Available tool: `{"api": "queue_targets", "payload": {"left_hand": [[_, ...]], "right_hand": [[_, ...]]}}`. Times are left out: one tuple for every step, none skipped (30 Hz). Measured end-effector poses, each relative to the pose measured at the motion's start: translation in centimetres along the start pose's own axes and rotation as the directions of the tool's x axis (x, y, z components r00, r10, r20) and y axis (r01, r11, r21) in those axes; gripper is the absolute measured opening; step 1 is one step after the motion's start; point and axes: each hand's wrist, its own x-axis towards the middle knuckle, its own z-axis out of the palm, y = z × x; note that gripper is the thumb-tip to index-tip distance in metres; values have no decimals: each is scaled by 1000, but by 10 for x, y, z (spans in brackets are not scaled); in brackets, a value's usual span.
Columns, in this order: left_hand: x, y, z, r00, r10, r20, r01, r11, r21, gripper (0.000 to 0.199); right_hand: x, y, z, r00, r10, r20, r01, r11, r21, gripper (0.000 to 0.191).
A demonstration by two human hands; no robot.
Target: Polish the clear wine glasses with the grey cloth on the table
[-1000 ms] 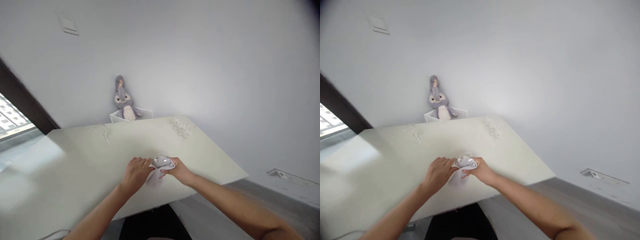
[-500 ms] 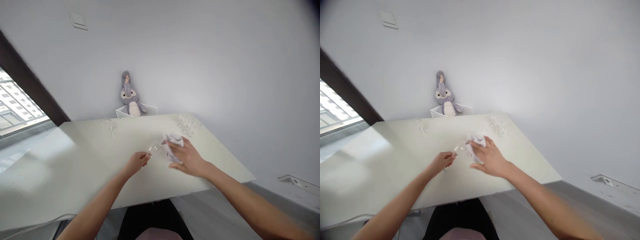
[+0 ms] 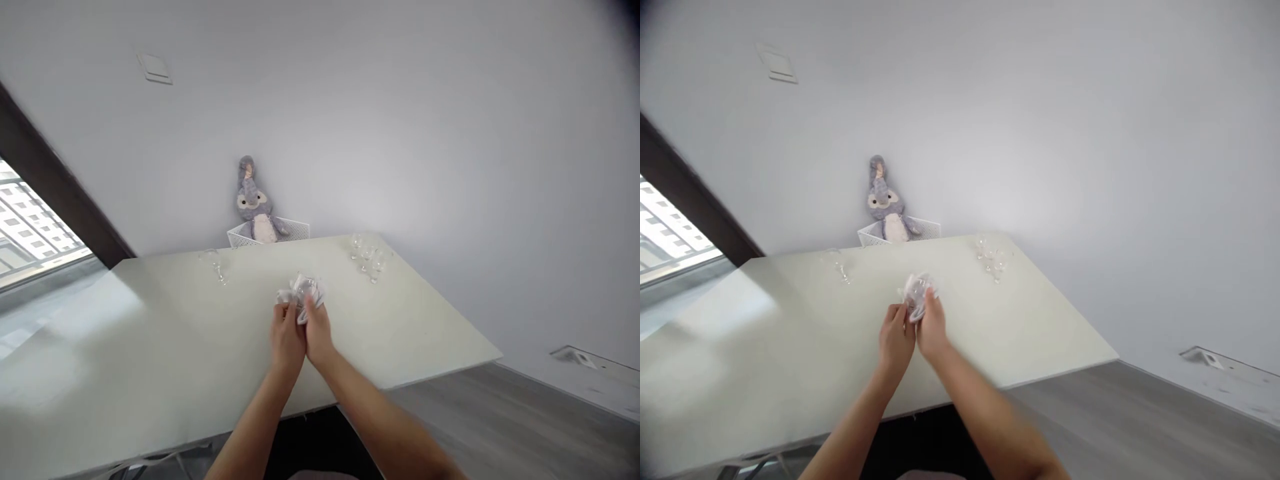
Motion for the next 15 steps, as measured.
{"api": "queue_targets", "payload": {"left_hand": [[-2,2,1,999,11,-37,-10,1000,14,28],[-4,4,-1,998,23,-58,-21,999,33,27],[-6,5,-3,998,38,-57,-36,998,50,27],[-8,5,-8,998,57,-34,-55,997,54,28],[-9,4,-14,998,67,-3,-67,997,37,28],[-8,2,-20,998,65,24,-65,998,-3,29],[-7,-1,-27,997,51,53,-46,996,-77,31],[-3,-4,-33,997,12,72,1,983,-183,35],[1,-7,-38,995,-34,96,62,948,-313,45],[6,-10,-42,987,-71,147,130,883,-451,57],[11,-11,-44,971,-104,214,211,794,-570,66],[16,-11,-44,952,-135,275,289,696,-657,69],[19,-11,-43,932,-169,322,356,605,-712,67],[21,-10,-40,914,-212,345,404,531,-744,63],[22,-9,-36,902,-266,342,431,479,-765,58]], "right_hand": [[-6,6,5,999,-17,42,17,1000,16,40],[-10,10,7,997,-40,70,39,999,8,38],[-12,11,6,995,-59,79,60,998,-17,36],[-11,11,3,995,-69,68,73,996,-55,34],[-9,9,-2,996,-74,45,79,991,-108,31],[-7,6,-7,997,-75,32,80,981,-179,29],[-4,2,-13,996,-72,44,81,961,-266,28],[-3,-2,-18,994,-66,89,94,927,-363,27],[-3,-5,-21,984,-59,166,130,879,-459,26],[-4,-8,-22,964,-50,260,188,820,-541,26],[-6,-9,-22,937,-43,348,258,756,-602,26],[-8,-8,-21,910,-42,412,325,689,-648,29],[-10,-6,-20,895,-50,443,378,613,-694,32],[-12,-2,-19,889,-63,453,416,522,-745,37],[-14,3,-19,887,-87,454,447,412,-794,40]]}}
